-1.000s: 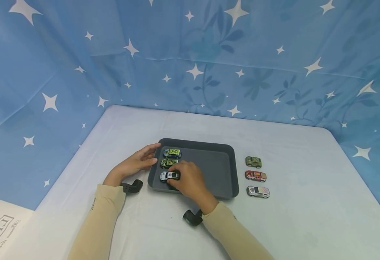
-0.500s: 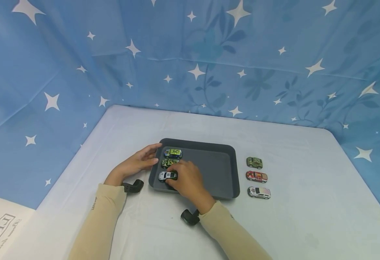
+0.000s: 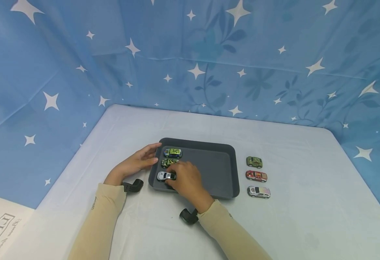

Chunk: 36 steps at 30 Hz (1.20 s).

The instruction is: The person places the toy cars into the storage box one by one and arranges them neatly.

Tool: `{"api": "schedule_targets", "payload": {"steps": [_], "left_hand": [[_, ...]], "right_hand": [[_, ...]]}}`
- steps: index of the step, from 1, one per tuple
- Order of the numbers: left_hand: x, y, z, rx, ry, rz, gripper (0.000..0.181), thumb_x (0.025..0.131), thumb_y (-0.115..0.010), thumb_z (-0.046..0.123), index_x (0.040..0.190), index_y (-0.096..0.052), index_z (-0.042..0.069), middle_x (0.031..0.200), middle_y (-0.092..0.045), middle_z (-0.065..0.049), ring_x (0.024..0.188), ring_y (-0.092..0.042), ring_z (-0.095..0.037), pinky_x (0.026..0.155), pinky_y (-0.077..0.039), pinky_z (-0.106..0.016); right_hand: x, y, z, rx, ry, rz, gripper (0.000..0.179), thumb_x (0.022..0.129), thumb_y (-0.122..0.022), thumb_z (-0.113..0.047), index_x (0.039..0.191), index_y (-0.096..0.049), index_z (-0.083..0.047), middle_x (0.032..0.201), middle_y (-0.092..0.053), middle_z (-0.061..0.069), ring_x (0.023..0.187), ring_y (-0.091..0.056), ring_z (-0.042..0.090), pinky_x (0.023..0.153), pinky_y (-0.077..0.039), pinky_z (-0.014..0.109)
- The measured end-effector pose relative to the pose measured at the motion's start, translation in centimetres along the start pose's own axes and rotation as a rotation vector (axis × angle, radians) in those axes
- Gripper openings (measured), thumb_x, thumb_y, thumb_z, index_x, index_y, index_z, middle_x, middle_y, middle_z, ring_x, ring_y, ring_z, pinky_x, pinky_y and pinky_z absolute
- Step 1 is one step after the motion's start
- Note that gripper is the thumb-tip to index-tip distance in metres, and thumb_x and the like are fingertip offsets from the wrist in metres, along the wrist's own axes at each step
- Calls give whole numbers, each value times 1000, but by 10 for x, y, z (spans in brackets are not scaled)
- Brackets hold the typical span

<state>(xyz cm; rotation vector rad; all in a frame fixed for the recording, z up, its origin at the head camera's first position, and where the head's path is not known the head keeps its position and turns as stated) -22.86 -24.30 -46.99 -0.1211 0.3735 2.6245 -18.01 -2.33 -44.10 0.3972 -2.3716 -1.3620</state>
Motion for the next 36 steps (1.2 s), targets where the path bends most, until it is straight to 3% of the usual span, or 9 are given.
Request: {"api": "schedule_targets", "payload": {"steps": [6,13,19,26,31,36], "left_hand": [[0,0,1,-4,-1,0,71,113,-59,20,172,-22,5,175,-23,-28,161,-22,-50,124,-33,-65],[-1,1,1,7,1,2,72,113,-59,21,172,-22,5,176,-21,-28,161,-21,-51,124,-33,-65],[0,0,0,10,3,0,72,113,-59,21,172,-22,5,176,-21,-28,161,-21,-51,124,-33,-65],[0,0,0,2,0,-8,71,113,-58,20,172,-22,5,176,-20,-27,161,-19,-52,124,-31,-67],[0,0,0,1,0,-7,71,113,-58,19,172,-22,5,176,-21,-28,161,-20,-51,124,-32,-66],[0,-1,1,-1,3,-5,71,113,-57,18,172,-21,5,175,-23,-29,161,-23,-50,123,-33,-66]], "right_hand": [[-1,1,4,70,-4,-10,28,84,-97,-18,108,-85,-11,105,-79,5,94,-70,25,80,-59,43],[-4,7,16,259,38,-44,24,91,-89,-10,114,-83,-6,110,-77,8,99,-70,25,87,-59,44],[-7,12,28,477,36,-143,24,94,-84,-7,118,-81,-5,116,-76,10,103,-71,25,88,-60,39],[-7,15,42,720,42,-248,26,96,-80,-4,121,-78,2,120,-76,16,98,-68,14,86,-59,29],[-9,18,47,811,57,-288,29,95,-80,-2,122,-76,7,118,-75,21,93,-66,11,77,-57,26],[-11,23,53,879,54,-328,32,95,-79,-3,124,-74,10,121,-74,23,94,-67,15,79,-57,27]]}}
Point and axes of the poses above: each hand's wrist, its own x-axis towards the middle knuckle, its own y-axis out of the back of the hand, z = x × y, the point moved 2 cm from there along x, towards the middle knuckle
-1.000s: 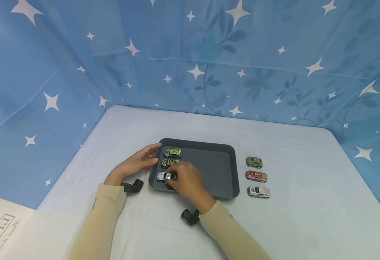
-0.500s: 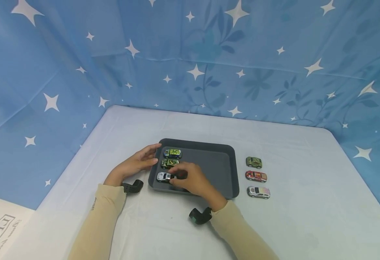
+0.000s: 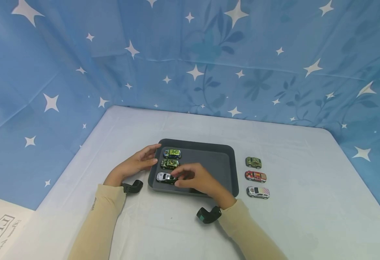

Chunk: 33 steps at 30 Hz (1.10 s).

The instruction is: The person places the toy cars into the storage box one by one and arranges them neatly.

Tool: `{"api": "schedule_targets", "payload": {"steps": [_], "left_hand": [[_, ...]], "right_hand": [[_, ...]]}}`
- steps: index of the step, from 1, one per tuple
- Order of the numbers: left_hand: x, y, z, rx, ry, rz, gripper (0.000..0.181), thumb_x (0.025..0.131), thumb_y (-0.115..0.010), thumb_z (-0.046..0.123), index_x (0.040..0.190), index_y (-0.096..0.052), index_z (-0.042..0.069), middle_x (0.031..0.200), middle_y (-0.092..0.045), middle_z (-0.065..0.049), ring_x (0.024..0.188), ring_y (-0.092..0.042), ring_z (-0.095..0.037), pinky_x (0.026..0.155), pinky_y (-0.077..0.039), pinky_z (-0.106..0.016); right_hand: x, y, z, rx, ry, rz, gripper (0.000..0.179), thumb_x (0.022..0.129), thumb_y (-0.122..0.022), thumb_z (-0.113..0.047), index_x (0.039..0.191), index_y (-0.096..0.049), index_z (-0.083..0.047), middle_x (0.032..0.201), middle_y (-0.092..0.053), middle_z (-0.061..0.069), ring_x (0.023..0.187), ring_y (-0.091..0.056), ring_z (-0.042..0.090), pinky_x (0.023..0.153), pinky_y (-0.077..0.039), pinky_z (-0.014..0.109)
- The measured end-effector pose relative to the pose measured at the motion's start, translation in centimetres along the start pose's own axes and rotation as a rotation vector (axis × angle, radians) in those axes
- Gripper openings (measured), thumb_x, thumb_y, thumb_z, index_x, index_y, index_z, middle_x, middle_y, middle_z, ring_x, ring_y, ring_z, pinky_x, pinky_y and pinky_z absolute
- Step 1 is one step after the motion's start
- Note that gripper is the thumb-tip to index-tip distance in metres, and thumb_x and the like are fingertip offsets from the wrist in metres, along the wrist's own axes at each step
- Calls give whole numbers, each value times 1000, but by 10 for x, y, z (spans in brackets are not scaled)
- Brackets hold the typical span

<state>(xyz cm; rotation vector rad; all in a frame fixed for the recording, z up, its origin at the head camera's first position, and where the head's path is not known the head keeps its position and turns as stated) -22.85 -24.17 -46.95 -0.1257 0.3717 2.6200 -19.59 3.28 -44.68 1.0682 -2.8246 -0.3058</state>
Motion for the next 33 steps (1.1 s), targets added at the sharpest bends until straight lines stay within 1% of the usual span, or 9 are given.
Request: {"api": "schedule_targets", "payload": {"steps": [4,6,11,13,17,22,33], "left_hand": [[1,0,0,1,3,3,71,113,-57,18,172,-21,5,175,-23,-29,161,-23,-50,123,-33,-65],[1,0,1,2,3,3,71,113,-57,18,172,-22,5,175,-23,-29,161,-22,-50,123,-33,-65],[1,0,0,5,8,4,71,113,-58,19,172,-22,5,175,-24,-28,161,-23,-50,124,-33,-65],[1,0,0,6,9,5,71,113,-58,19,172,-22,5,175,-24,-28,161,-23,-50,124,-33,-65],[1,1,-1,12,10,5,71,113,-59,19,172,-22,6,175,-24,-28,161,-22,-50,124,-33,-64],[-1,2,-1,33,13,13,72,112,-60,20,172,-23,7,176,-22,-27,161,-22,-51,124,-32,-64],[1,2,-2,36,4,5,74,112,-61,22,173,-22,7,176,-21,-27,161,-20,-51,124,-32,-64]], "right_hand": [[-5,6,0,64,-19,-21,35,96,-77,-2,127,-72,12,127,-72,25,97,-68,16,81,-58,27],[-7,8,0,71,-21,-28,35,96,-77,-2,127,-71,12,127,-72,26,98,-68,16,82,-58,28],[-12,15,2,54,-23,-30,36,96,-78,-2,128,-71,12,129,-72,27,101,-68,17,87,-59,29],[-13,17,3,43,-29,-23,36,95,-78,-2,128,-71,12,128,-72,27,102,-68,18,87,-59,29],[-18,23,4,30,-28,-20,37,94,-78,0,128,-71,13,128,-71,29,104,-69,23,84,-59,28],[-25,29,4,27,-25,-16,38,93,-79,1,128,-70,14,130,-70,30,107,-68,31,85,-59,28],[-42,44,3,-35,-11,8,37,95,-79,-1,128,-71,13,131,-70,26,107,-68,32,87,-59,29]]}}
Point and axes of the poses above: each hand's wrist, its own x-axis towards the middle knuckle, its own y-axis out of the back of the hand, z = x × y, the point moved 2 cm from there along x, towards the middle knuckle
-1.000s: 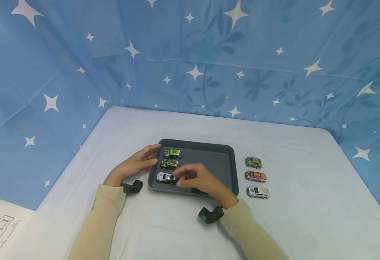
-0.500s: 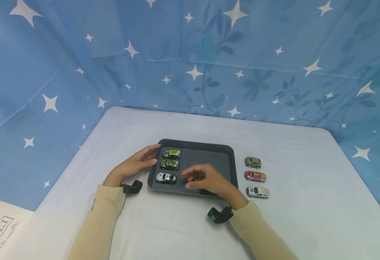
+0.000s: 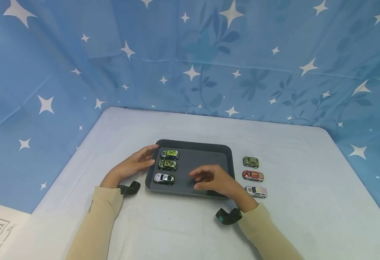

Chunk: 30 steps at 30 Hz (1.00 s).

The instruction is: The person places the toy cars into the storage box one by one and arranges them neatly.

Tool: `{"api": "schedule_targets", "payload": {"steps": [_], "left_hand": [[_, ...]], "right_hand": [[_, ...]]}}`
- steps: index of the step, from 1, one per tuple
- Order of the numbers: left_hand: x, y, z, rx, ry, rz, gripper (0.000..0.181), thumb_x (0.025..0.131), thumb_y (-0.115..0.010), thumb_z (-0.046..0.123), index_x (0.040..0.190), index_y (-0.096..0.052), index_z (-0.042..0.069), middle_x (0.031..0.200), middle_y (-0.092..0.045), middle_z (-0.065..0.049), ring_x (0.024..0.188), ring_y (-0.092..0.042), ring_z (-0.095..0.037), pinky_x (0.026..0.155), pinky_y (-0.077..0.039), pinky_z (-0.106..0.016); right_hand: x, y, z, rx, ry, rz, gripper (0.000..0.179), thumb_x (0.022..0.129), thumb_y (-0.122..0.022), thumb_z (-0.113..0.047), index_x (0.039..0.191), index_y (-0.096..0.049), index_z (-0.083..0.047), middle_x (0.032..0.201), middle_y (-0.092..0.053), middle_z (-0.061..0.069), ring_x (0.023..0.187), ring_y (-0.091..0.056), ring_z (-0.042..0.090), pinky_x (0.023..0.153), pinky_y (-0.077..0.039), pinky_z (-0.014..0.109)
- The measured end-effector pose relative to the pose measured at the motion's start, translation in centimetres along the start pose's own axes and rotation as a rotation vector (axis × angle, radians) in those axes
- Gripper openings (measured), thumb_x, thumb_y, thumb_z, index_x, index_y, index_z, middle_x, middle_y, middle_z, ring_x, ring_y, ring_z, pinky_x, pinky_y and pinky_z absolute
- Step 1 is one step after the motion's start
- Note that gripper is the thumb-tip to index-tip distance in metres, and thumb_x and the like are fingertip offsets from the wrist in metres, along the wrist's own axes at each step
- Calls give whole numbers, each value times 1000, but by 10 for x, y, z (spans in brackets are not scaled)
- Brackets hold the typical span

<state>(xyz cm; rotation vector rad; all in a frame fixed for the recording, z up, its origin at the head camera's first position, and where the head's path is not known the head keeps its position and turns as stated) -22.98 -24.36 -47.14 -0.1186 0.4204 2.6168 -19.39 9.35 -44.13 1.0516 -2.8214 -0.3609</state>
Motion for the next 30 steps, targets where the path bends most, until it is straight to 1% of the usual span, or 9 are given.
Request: {"api": "schedule_targets", "payload": {"steps": [5,10,13,20,23,30], "left_hand": [[0,-1,0,-10,-3,-4,73,112,-61,22,172,-22,7,176,-22,-27,161,-21,-51,124,-32,-64],[1,-2,1,-7,-5,-4,73,112,-61,21,172,-22,6,176,-22,-27,161,-21,-51,124,-33,-64],[1,-2,1,-4,-6,-7,72,112,-60,21,172,-22,6,176,-22,-27,161,-21,-51,124,-33,-65],[1,-1,1,-5,0,-5,72,113,-60,23,173,-22,7,176,-21,-27,161,-20,-52,123,-34,-64],[1,-1,1,-8,9,-2,72,113,-59,22,173,-22,8,176,-20,-27,161,-19,-51,124,-33,-65],[-1,0,0,-1,1,-4,73,113,-60,23,173,-22,7,177,-19,-27,161,-18,-52,125,-31,-65]], "right_hand": [[-7,7,1,-44,25,20,35,94,-80,-1,127,-72,10,129,-72,24,108,-69,36,88,-59,31],[-14,15,0,-78,83,28,34,95,-79,1,126,-73,10,127,-73,24,108,-69,41,89,-60,33],[-19,20,0,-107,111,30,33,96,-79,1,127,-72,10,127,-73,24,108,-69,42,91,-61,34],[-30,28,-3,-146,117,49,32,96,-79,0,127,-72,8,125,-73,21,110,-69,42,95,-60,36],[-33,32,-1,-164,131,55,32,96,-78,2,126,-72,9,124,-72,21,108,-69,41,95,-60,35],[-41,39,1,-187,134,79,31,96,-78,4,126,-72,9,123,-72,23,107,-70,39,94,-60,33]]}}
Point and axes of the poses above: each hand's wrist, its own x-axis towards the middle knuckle, its own y-axis out of the back of the hand, z = x × y, the point moved 2 cm from there along x, towards the middle knuckle
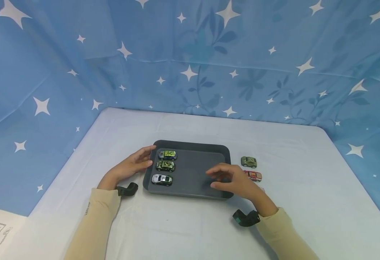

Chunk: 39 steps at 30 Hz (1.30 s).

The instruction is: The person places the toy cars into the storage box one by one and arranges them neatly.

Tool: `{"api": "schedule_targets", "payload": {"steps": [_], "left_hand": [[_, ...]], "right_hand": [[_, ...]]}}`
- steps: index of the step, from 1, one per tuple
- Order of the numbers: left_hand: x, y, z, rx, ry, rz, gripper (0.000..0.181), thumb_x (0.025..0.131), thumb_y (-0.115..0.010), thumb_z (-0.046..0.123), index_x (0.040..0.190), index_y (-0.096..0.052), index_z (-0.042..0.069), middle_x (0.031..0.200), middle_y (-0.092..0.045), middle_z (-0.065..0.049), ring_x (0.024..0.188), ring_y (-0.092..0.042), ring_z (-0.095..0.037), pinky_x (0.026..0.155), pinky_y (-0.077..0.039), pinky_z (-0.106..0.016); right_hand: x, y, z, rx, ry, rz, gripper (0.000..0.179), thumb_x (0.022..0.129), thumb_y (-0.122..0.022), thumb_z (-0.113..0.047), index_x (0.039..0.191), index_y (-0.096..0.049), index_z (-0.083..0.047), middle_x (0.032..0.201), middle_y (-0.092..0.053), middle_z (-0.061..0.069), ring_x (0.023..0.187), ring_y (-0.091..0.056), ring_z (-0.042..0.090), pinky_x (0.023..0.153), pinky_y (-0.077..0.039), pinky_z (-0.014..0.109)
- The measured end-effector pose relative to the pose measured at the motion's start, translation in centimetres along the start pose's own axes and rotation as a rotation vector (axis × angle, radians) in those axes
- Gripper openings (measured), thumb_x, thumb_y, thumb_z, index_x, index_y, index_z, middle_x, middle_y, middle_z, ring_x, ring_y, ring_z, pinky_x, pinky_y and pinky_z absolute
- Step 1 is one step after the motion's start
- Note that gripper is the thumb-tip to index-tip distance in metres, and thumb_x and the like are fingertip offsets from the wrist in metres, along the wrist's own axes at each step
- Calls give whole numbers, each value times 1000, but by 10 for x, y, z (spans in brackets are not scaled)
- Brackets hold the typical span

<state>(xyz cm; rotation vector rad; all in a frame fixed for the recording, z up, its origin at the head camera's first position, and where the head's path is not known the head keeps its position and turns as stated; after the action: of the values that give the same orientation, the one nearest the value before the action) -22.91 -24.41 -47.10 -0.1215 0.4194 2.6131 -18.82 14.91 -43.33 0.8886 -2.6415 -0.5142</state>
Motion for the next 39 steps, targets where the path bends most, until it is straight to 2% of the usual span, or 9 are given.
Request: {"api": "schedule_targets", "payload": {"steps": [7,12,19,24,30,35,39], "left_hand": [[-1,1,0,-3,7,0,72,113,-59,23,173,-21,8,177,-19,-26,161,-18,-52,124,-31,-67],[-1,0,1,-7,4,-3,73,113,-59,24,173,-21,8,177,-18,-26,162,-17,-52,125,-29,-67],[0,-1,1,-2,1,-4,74,113,-60,25,173,-21,8,177,-17,-27,161,-17,-53,124,-30,-67],[-1,-1,2,-11,1,-1,72,113,-59,23,173,-22,7,177,-17,-27,162,-16,-53,124,-30,-67],[-2,-1,-1,-9,-2,2,72,113,-59,23,172,-22,6,177,-17,-27,161,-16,-53,124,-30,-67],[-2,-1,0,-8,-9,4,72,113,-59,23,172,-22,6,176,-19,-28,161,-18,-53,123,-32,-67],[-2,-1,0,-5,-12,4,72,113,-60,22,172,-22,5,175,-21,-29,161,-19,-53,123,-32,-67]], "right_hand": [[-9,10,0,-38,85,31,31,95,-77,8,126,-71,9,118,-71,26,104,-72,28,92,-60,29],[-17,19,0,-60,89,51,32,96,-76,8,127,-70,10,118,-70,28,104,-72,24,92,-60,28],[-25,29,2,-74,49,85,32,96,-76,8,126,-69,13,118,-70,30,106,-73,23,92,-61,30],[-28,36,6,-85,28,116,31,96,-76,8,126,-70,13,120,-71,26,108,-72,22,91,-61,28],[-34,46,7,-90,-39,149,32,96,-76,7,127,-70,13,123,-71,25,110,-71,16,92,-59,25],[-40,57,7,-92,-76,193,32,96,-76,8,126,-69,14,123,-73,18,108,-71,14,91,-59,24],[-45,66,9,-71,-117,212,35,97,-77,5,129,-68,15,126,-74,5,108,-73,14,89,-60,24]]}}
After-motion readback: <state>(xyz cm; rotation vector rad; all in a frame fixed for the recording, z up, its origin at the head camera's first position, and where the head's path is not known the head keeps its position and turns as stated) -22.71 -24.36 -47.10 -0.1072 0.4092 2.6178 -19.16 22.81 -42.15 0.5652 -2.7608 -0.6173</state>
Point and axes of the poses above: each hand's wrist, its own x-axis towards the middle knuckle, its own y-axis out of the back of the hand, z = x × y, the point moved 2 cm from there along x, towards the middle knuckle
